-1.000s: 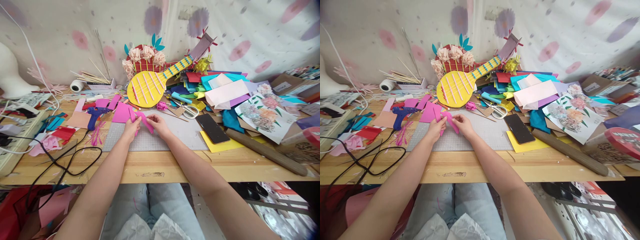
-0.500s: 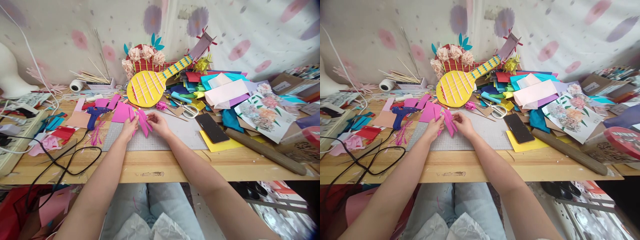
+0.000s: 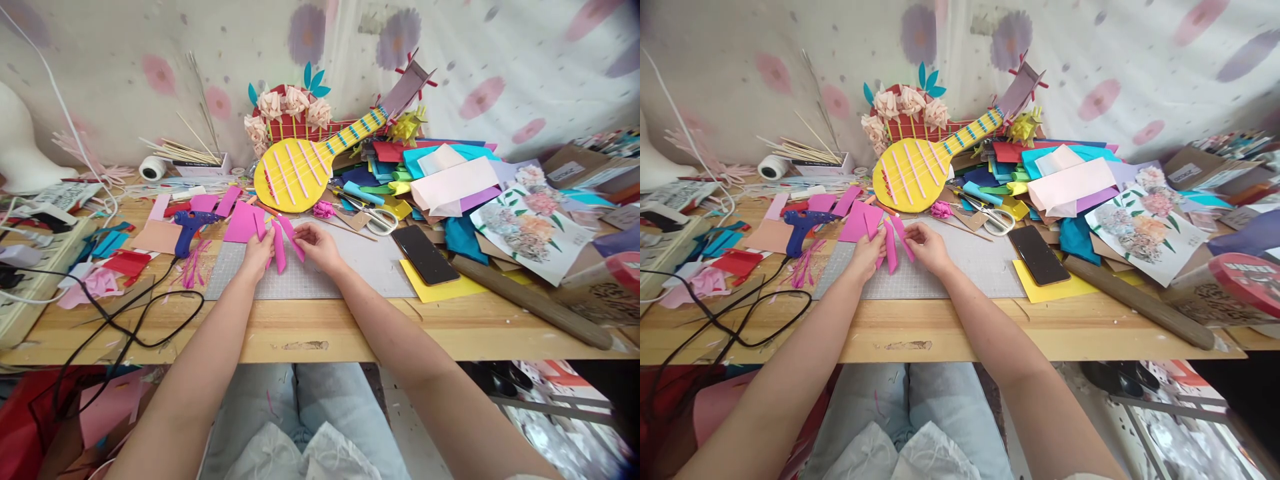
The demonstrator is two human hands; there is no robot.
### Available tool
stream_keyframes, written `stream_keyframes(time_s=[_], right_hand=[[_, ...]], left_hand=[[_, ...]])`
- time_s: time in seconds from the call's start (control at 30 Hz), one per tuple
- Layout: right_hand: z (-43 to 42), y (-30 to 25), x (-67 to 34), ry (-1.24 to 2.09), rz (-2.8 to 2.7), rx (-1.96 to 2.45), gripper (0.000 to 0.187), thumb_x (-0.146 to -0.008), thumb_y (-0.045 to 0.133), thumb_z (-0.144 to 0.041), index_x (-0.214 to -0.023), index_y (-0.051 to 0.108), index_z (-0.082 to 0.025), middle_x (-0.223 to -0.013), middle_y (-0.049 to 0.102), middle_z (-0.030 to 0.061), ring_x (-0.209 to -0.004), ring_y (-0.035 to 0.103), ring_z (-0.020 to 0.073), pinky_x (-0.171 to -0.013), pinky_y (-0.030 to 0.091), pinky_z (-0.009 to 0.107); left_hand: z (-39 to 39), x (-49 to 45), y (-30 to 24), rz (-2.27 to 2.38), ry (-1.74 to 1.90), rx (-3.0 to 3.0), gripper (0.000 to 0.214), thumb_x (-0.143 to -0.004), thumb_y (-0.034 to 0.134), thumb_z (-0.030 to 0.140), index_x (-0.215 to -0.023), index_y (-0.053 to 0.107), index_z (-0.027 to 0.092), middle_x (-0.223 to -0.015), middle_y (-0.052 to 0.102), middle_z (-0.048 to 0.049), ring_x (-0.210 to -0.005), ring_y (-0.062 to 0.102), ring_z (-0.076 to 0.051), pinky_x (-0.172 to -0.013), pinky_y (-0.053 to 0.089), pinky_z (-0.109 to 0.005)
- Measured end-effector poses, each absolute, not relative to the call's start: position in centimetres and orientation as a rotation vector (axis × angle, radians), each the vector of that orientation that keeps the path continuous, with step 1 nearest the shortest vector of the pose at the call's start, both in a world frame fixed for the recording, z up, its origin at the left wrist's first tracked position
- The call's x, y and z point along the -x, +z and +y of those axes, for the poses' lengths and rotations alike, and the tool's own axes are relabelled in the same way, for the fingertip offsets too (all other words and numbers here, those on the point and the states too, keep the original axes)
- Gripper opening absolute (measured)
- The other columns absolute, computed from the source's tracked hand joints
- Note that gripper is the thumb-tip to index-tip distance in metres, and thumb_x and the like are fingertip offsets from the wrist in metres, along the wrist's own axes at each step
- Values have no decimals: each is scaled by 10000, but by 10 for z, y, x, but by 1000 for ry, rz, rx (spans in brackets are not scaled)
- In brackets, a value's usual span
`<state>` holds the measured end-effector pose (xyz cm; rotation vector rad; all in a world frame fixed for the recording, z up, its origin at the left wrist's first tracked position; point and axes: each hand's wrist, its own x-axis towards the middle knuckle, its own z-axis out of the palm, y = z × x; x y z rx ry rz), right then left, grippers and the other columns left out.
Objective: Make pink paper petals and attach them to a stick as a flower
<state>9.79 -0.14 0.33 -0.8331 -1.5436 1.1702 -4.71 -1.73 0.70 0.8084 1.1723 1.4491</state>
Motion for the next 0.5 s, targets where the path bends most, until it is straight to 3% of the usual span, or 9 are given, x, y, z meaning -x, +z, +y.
stream_keyframes(time_s=[0.5], right_hand=[[-3,4,-97,1219,-1601,810,194,-667,606,-225,-859,575,-225,-817,615,1,-796,592,139,-812,467,327]], left_hand=[[-17,46,8,1165,1471,-787,345,-656,690,409,-650,439,173,-467,376,88,-375,356,-24,-359,219,-155]])
